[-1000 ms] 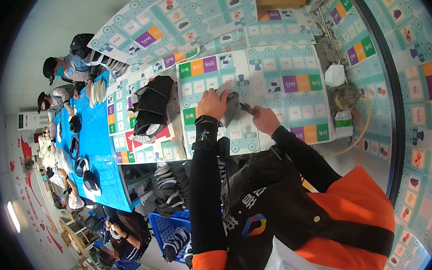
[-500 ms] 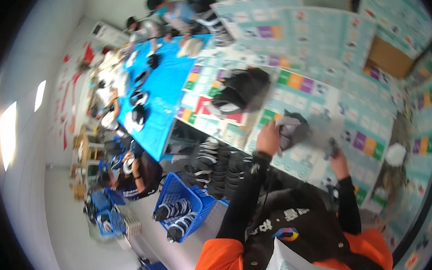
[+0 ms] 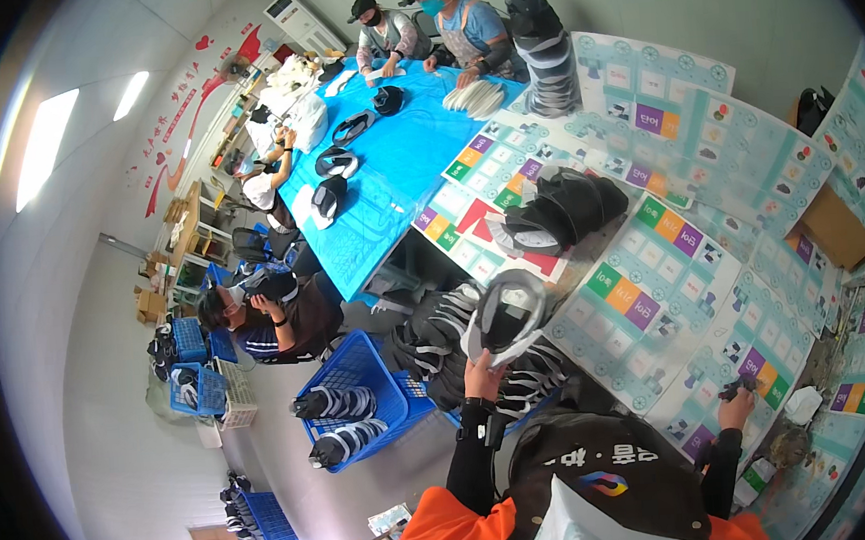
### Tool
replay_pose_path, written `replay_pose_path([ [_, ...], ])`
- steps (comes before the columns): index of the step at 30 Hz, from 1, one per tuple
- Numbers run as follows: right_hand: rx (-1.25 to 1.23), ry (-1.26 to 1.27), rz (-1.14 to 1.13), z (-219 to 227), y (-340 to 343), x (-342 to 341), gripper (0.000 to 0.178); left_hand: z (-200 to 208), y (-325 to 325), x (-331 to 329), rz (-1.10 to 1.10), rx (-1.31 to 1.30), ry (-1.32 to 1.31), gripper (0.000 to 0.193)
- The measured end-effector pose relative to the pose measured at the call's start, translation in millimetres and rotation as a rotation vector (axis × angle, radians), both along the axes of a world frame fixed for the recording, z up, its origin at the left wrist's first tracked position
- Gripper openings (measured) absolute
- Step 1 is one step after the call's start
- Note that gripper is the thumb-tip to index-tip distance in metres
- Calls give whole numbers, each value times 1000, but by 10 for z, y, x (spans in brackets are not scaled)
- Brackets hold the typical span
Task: The person applies adhesive from a metal container using a small tool, then handles several black shoe components, turning them over and placing them on the work surface.
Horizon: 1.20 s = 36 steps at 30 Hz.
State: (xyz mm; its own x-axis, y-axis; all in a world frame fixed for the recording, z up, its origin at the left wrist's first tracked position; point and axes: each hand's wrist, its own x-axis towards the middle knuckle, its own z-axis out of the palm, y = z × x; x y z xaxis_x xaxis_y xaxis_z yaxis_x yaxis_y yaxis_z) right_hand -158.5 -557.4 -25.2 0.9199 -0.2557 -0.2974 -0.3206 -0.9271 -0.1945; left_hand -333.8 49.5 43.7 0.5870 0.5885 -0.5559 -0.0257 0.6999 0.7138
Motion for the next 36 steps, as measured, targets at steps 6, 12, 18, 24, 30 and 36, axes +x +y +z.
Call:
replay_pose_path([
  [6,49,27,180,402,504,-40,20,-174,529,-49,307,131,-135,41],
  [12,74,-322,330,227,397,-181,19,314,3009,1446,100,1228,136,49],
  [18,148,-256,240,851,1079,-54,23,-25,4005,2481,-357,1177,218,58],
  [24,100,-225,193,1095,1183,-468,21,-228,1364,3100,-614,2185,182,61],
  [30,179,-211,257,1610,1760,-536,21,177,1419,3376,-902,2145,304,41],
  [36,719,-112,247,2018,2326,-294,22,1355,1055,2413,-950,1780,105,36],
])
